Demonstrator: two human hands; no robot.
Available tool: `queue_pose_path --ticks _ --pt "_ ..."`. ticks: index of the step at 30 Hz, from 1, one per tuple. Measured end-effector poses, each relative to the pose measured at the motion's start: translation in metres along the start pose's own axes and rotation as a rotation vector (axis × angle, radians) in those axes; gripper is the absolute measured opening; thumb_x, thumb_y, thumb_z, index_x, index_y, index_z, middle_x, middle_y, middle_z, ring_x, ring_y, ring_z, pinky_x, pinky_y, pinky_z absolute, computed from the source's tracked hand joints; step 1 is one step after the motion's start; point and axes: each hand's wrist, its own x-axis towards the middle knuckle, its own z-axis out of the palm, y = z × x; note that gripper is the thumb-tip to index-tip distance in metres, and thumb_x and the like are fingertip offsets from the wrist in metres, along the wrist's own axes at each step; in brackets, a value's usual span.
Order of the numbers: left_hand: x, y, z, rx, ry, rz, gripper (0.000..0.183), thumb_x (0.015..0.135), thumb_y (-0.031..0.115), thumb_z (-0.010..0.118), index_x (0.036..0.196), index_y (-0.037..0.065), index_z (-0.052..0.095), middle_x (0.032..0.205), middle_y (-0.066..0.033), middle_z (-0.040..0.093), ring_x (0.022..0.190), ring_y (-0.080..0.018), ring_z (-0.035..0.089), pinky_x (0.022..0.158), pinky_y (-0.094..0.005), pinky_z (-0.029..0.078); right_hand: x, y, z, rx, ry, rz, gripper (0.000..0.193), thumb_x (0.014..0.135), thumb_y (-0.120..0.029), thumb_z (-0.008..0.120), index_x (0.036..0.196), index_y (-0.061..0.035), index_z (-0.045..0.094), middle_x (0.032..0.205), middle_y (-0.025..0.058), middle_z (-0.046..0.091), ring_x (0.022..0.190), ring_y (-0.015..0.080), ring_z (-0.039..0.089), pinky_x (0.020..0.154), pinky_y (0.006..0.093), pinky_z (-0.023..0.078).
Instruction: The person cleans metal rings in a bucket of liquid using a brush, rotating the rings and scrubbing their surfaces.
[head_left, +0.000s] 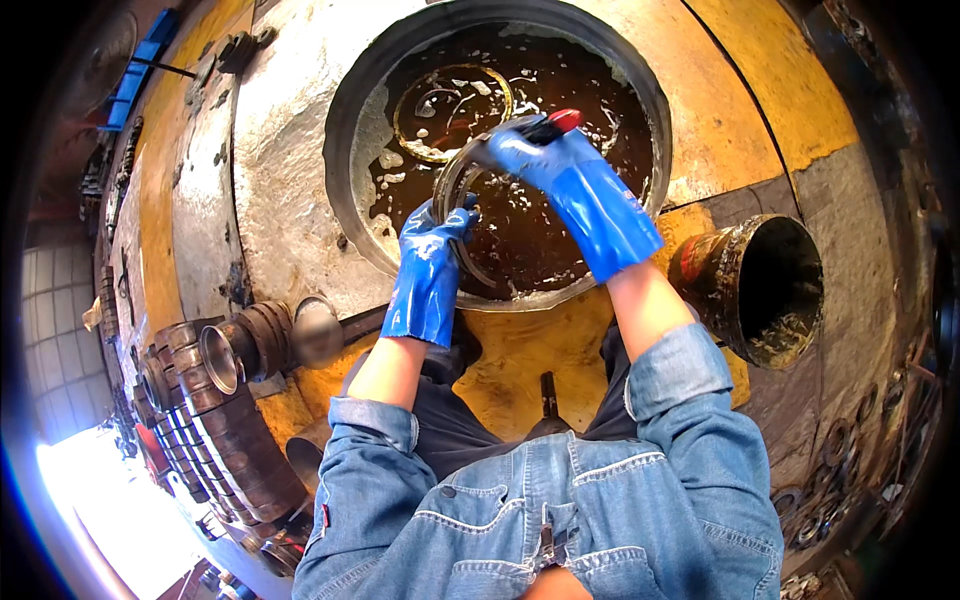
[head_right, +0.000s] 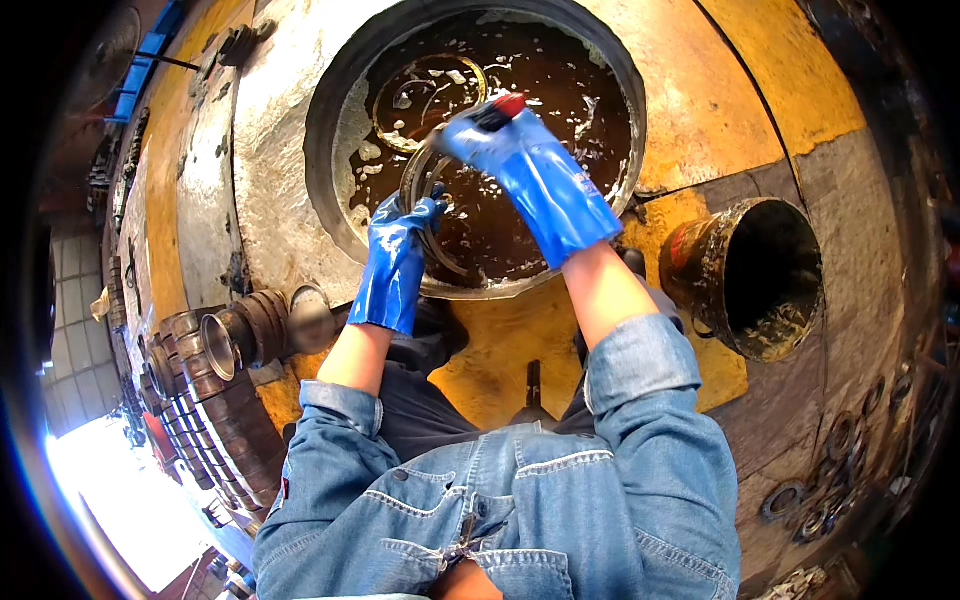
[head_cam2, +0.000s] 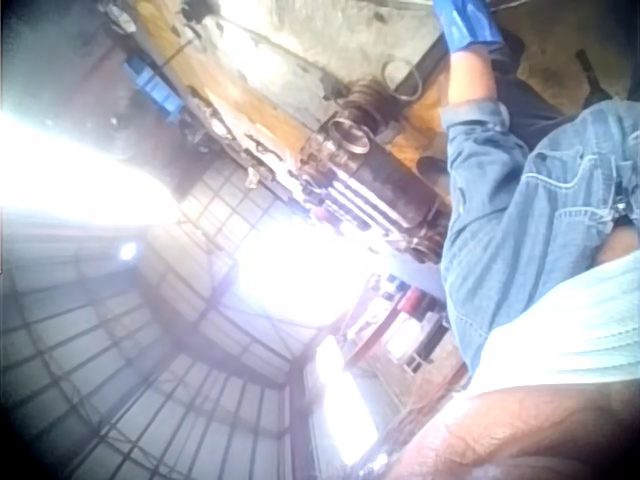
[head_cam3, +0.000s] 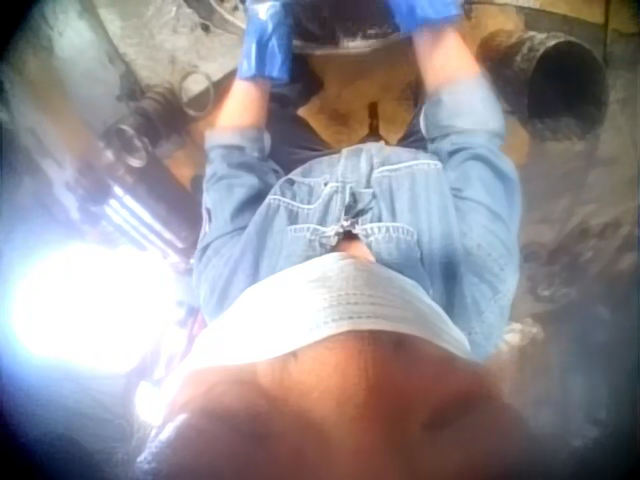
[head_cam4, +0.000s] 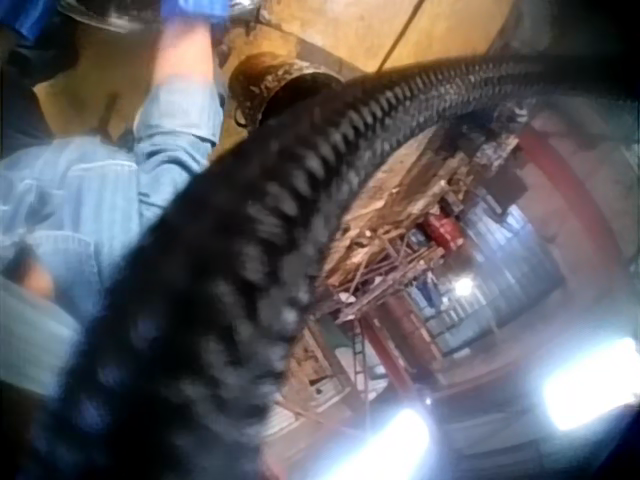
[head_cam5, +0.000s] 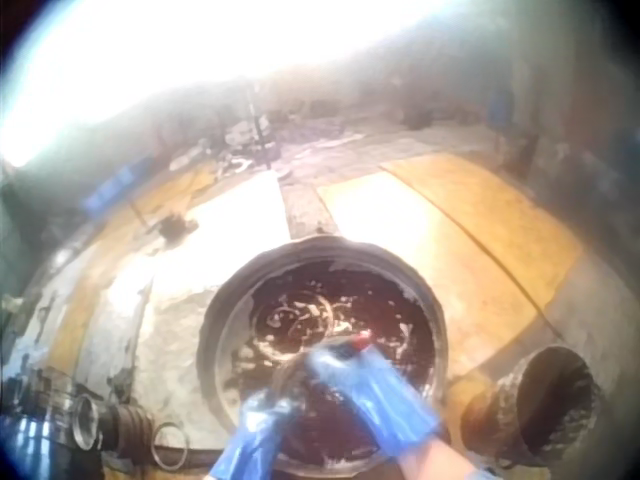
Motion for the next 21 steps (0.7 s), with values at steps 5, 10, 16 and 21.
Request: queue_pose_path --ticks 5,10,16,21 --pt "-0.001 0.005 0.011 0.029 -0.055 0.039 0.032 0.097 0.003 0.070 0.129 -0.001 0.070 0.114 -0.0084 0.076 0.095 -0.0156 0.071 0.080 -0.0287 0.057 -0.016 0.018 0.018 -0.209 0.150 -0.174 0.039 0.085 -0.045 0.068 0.100 -0.0101 0.077 0.092 0.0168 0.076 0.086 0.0330 0.073 0.082 0.0406 0.057" --pt "-0.012 0.016 0.010 -0.038 -0.101 0.025 0.035 0.098 0.001 0.068 0.132 -0.003 0.068 0.121 -0.0149 0.076 0.101 -0.0189 0.073 0.084 -0.0271 0.056 0.001 0.055 -0.016 -0.226 0.512 0.059 0.040 0.090 -0.041 0.064 0.094 -0.0034 0.075 0.089 0.0209 0.076 0.089 0.0393 0.074 0.083 0.0451 0.058" --pt "-0.013 0.032 0.017 -0.036 -0.172 -0.126 0.038 0.105 0.024 0.066 0.136 0.001 0.064 0.118 -0.0111 0.076 0.091 -0.0142 0.071 0.079 -0.0279 0.056 -0.010 0.049 -0.024 -0.598 0.348 0.567 0.046 0.092 -0.043 0.069 0.126 -0.0124 0.076 0.127 0.0107 0.075 0.121 0.0326 0.070 0.102 0.0401 0.057" --pt "-0.010 0.038 0.030 -0.129 -0.436 -0.248 0.048 0.109 0.036 0.059 0.143 0.001 0.060 0.120 -0.0093 0.076 0.082 -0.0082 0.065 0.075 -0.0269 0.054 -0.020 0.059 -0.043 -0.379 0.403 0.425 0.051 0.084 -0.044 0.075 0.114 -0.0031 0.077 0.110 0.0232 0.077 0.108 0.0373 0.074 0.095 0.0437 0.057"
